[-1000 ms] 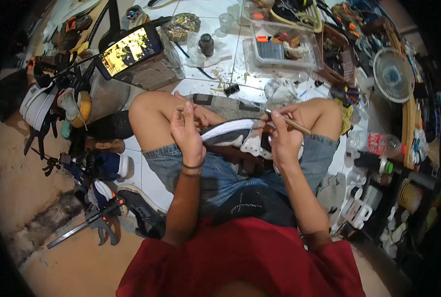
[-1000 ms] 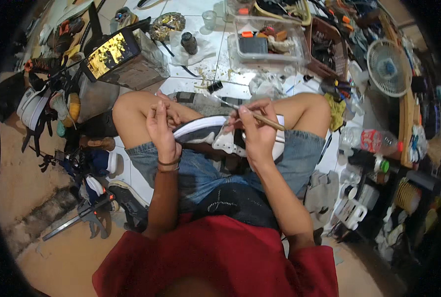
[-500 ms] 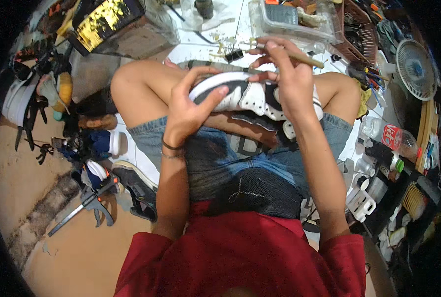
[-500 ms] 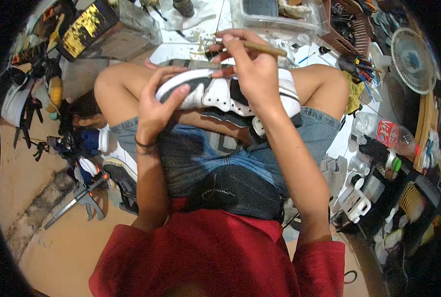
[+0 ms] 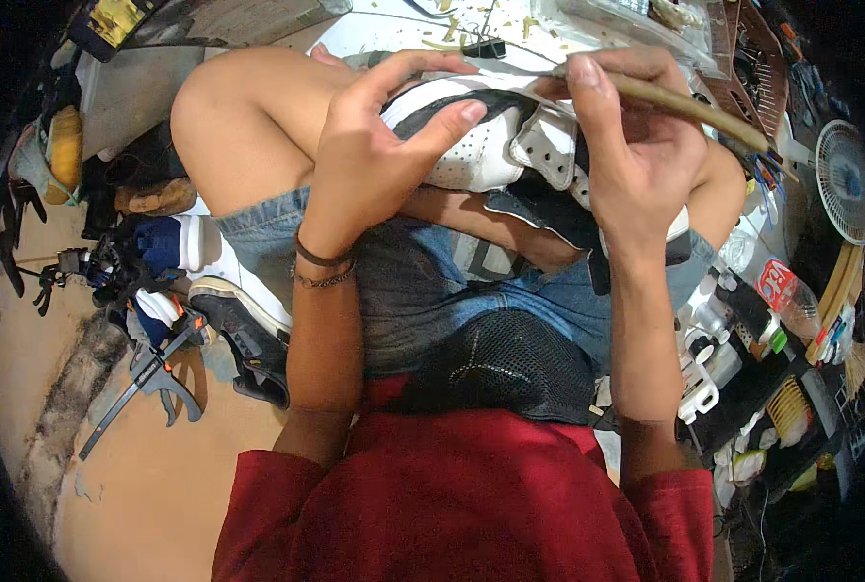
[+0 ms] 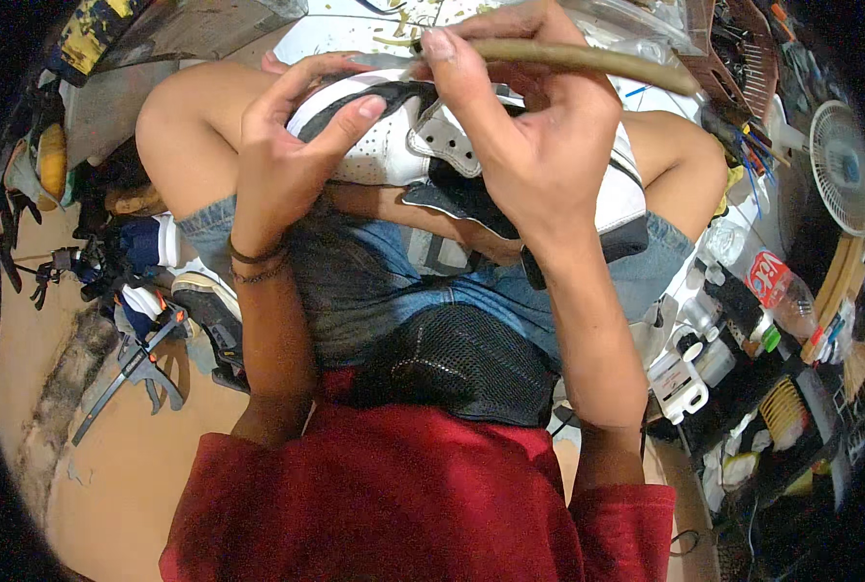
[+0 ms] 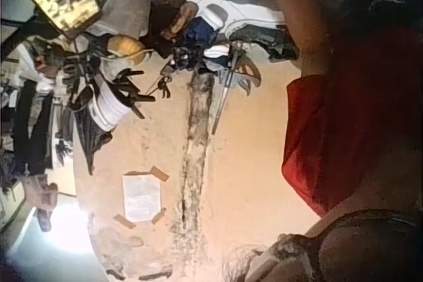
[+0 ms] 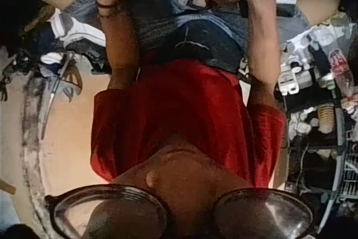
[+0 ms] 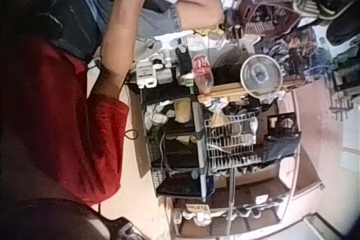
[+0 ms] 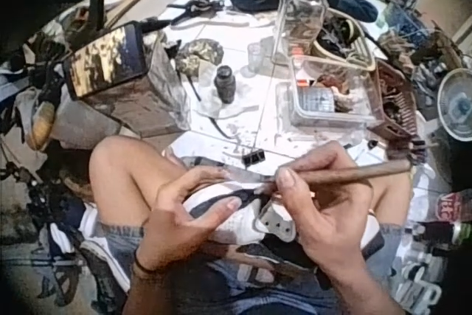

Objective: Apply glue and press down the edges of a shoe sole during a repair process.

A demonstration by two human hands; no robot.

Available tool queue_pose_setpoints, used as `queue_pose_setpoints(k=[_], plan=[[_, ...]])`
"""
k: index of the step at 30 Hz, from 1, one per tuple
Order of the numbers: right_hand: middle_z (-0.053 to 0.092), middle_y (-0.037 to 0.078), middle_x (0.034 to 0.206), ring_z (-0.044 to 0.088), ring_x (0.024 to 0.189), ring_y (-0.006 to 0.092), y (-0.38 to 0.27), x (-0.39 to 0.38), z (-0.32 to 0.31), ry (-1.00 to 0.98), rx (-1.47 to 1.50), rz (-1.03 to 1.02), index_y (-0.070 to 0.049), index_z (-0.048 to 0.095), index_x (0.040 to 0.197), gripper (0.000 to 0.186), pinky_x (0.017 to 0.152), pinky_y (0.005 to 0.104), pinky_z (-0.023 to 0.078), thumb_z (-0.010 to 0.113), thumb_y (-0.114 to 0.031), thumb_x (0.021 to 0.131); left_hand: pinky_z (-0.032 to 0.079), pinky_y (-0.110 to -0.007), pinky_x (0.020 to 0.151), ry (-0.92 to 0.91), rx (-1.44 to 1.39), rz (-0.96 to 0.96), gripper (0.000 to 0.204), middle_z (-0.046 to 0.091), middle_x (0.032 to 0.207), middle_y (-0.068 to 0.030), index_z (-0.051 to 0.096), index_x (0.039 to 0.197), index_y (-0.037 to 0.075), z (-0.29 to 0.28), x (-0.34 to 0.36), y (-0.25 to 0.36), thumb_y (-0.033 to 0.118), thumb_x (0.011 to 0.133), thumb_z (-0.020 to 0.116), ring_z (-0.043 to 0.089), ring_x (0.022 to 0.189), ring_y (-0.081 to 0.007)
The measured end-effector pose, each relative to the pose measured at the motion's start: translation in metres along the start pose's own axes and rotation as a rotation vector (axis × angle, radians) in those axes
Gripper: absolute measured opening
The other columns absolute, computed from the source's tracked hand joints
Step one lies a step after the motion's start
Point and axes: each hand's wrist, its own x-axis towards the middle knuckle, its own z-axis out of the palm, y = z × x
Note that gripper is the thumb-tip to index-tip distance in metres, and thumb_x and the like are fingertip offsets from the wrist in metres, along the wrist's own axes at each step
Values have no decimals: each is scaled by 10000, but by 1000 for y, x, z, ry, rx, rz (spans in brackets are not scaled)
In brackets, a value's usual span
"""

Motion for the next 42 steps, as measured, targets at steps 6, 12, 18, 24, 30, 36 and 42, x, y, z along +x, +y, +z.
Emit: queue_pose_setpoints(k=[6, 12, 18, 24, 30, 36, 42], plan=[[723, 237, 924, 663, 724, 140, -5, -8, 0, -95, -92, -115, 16, 520, 918, 123, 627, 218, 504, 583, -61, 991, 500, -271, 914, -86, 24, 76, 286, 702, 1087, -79, 669, 1123, -19, -4, 2, -2, 93, 872, 748, 646, 1016, -140], [722, 248, 906, 660, 719, 153, -8, -13, 2, -46, -22, -51, 23, 519, 922, 136, 656, 241, 523, 570, -76, 1000, 519, -266, 874, -96, -6, 58, 283, 717, 1027, -95, 671, 1100, -18, -4, 2, -2, 113, 865, 757, 671, 972, -145], [725, 240, 886, 664, 720, 156, -7, -16, 1, -56, -34, -51, 20, 520, 915, 149, 677, 255, 530, 568, -90, 1003, 523, -268, 867, -116, -14, 55, 293, 717, 1032, -88, 674, 1118, -10, -5, 1, -1, 108, 863, 757, 666, 972, -138], [731, 154, 843, 657, 717, 99, -5, -15, 3, -19, 69, -29, 14, 528, 902, 144, 652, 216, 531, 656, -39, 940, 515, -265, 885, -115, -49, 65, 309, 715, 1058, -95, 671, 1129, -18, -3, 0, -4, 97, 856, 760, 660, 985, -137], [717, 121, 843, 650, 750, 107, -4, -19, 2, -26, -10, -52, 33, 570, 893, 108, 691, 226, 520, 669, -2, 919, 505, -276, 923, -138, -33, 96, 305, 706, 1098, -103, 664, 1131, -30, -5, -1, -6, 77, 858, 751, 653, 1030, -151], [698, 122, 862, 660, 789, 140, 2, -21, 5, -42, -14, -104, 38, 621, 878, 100, 730, 255, 523, 718, 25, 860, 503, -287, 950, -151, 9, 141, 294, 701, 1116, -111, 665, 1127, -33, -7, -1, -8, 59, 860, 745, 652, 1047, -168], [692, 94, 833, 655, 739, 139, 1, -19, 10, -57, -79, -160, 34, 645, 866, 102, 682, 261, 516, 731, -20, 860, 499, -301, 965, -144, -9, 105, 293, 700, 1111, -113, 667, 1122, -33, -6, -1, -4, 61, 856, 748, 648, 1063, -171]])
